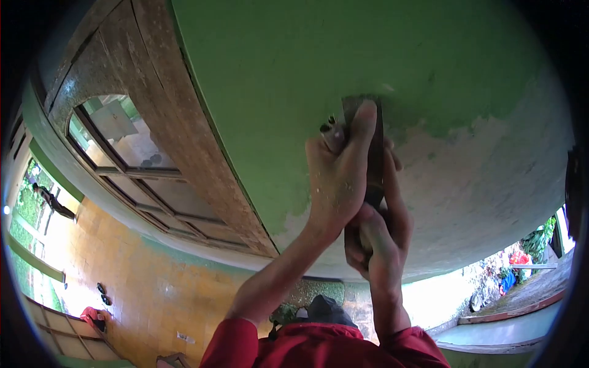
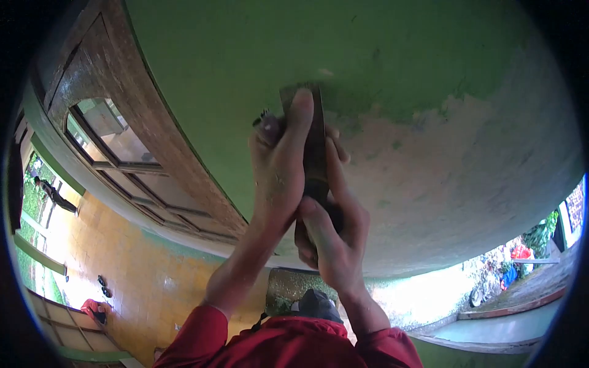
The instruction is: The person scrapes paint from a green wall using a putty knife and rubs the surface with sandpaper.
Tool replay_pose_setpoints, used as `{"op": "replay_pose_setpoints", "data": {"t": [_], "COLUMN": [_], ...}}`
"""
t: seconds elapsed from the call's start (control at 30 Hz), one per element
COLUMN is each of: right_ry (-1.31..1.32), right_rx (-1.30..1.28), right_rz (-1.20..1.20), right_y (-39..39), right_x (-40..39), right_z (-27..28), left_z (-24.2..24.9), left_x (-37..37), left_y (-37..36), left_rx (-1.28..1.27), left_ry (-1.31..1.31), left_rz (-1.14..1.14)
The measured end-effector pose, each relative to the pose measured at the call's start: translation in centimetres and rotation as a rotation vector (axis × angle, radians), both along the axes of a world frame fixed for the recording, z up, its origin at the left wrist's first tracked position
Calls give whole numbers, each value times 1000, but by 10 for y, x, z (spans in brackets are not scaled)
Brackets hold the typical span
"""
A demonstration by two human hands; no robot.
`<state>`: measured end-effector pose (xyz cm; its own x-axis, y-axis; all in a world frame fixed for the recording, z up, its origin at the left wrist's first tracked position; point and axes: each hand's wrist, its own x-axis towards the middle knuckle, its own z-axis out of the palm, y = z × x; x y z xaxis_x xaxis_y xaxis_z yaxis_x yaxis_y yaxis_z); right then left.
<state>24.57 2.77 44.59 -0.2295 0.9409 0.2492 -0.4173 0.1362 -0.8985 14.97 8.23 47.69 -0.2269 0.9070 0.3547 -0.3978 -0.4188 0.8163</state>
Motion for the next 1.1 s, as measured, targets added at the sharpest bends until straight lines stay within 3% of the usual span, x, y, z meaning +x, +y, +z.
{"op": "replay_pose_setpoints", "data": {"t": [0.07, 0.13, 0.2, 0.23, 0.27, 0.3, 0.33, 0.37, 0.4, 0.47, 0.53, 0.63, 0.7, 0.77, 0.8, 0.87, 0.9, 0.97, 1.1], "right_ry": [-11, -202, -468, -594, -736, -877, -1187, -1496, -1619, -1701, -1752, -1666, -1413, -1032, -1028, -569, -566, -72, 12], "right_rx": [100, 48, -66, -68, 26, 120, 50, -28, -93, -112, -190, -7, 168, 288, 295, 154, 158, -105, -114], "right_rz": [25, 94, 282, 334, 330, 329, 364, 399, 401, 364, 387, 390, 364, 292, 301, 218, 232, 175, 168], "right_y": [9, 5, 4, 4, 2, -4, -13, -23, -32, -50, -51, -35, -22, -16, -12, -9, -9, -11, -9], "right_x": [-1, 10, 30, 42, 59, 75, 84, 93, 111, 133, 133, 95, 65, 39, 34, 28, 23, 9, -4], "right_z": [-14, -51, -83, -106, -143, -169, -168, -168, -195, -226, -222, -176, -134, -98, -92, -85, -81, -73, -81], "left_z": [0, -42, -114, -167, -220, -321, -333, -346, -376, -373, -408, -375, -316, -253, -220, -177, -162, -119, -86], "left_x": [-6, -13, -31, -45, -61, -85, -97, -113, -125, -154, -170, -170, -155, -131, -117, -89, -75, -49, -37], "left_y": [-3, -22, -48, -61, -80, -103, -136, -177, -214, -248, -274, -237, -188, -140, -123, -93, -81, -66, -37], "left_rx": [-48, -131, -410, -483, -725, -560, -566, -761, -1025, -1481, -1302, -1155, -1023, -787, -663, -327, -115, -112, -151], "left_ry": [34, 118, 194, 276, 378, 719, 838, 1290, 1511, 1053, 1245, 1413, 1318, 1086, 997, 806, 697, 352, 432], "left_rz": [1, 147, 152, 97, -25, 27, -15, -96, -133, -551, -287, -23, 51, 153, 168, 247, 310, 129, -74]}}
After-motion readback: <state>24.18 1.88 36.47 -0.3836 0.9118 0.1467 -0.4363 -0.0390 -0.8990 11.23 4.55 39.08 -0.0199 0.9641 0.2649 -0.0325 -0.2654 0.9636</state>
